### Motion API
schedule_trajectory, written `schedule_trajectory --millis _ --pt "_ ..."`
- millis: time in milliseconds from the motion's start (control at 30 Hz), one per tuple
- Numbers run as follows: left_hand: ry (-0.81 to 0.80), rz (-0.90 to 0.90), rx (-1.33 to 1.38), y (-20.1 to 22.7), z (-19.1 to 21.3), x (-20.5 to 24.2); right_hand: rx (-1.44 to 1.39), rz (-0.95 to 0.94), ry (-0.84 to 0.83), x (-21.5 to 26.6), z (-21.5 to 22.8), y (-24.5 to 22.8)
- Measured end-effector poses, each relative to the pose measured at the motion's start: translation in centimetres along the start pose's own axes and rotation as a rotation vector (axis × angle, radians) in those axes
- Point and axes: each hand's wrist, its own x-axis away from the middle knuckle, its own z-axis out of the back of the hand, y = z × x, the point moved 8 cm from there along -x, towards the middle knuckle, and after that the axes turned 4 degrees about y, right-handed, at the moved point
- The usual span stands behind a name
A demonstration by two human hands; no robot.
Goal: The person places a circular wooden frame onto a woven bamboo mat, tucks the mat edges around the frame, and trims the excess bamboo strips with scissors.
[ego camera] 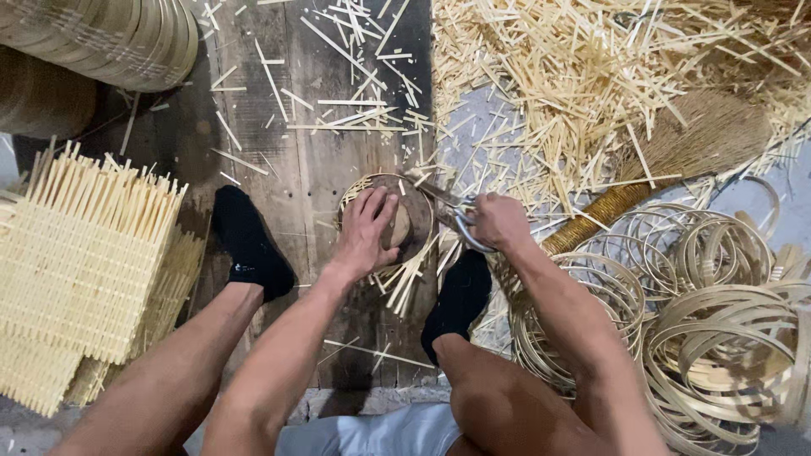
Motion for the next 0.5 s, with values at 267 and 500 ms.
schedule_trajectory --millis 267,500 --pt "-0.145 0.003 -0.100 2.7 1.7 -1.9 -0.212 -0.143 0.350 3.6 2.8 3.6" --pt "-0.019 0.253 0.808 5.0 -3.5 -6.5 -1.742 -0.156 -0.388 6.6 -0.1 -2.4"
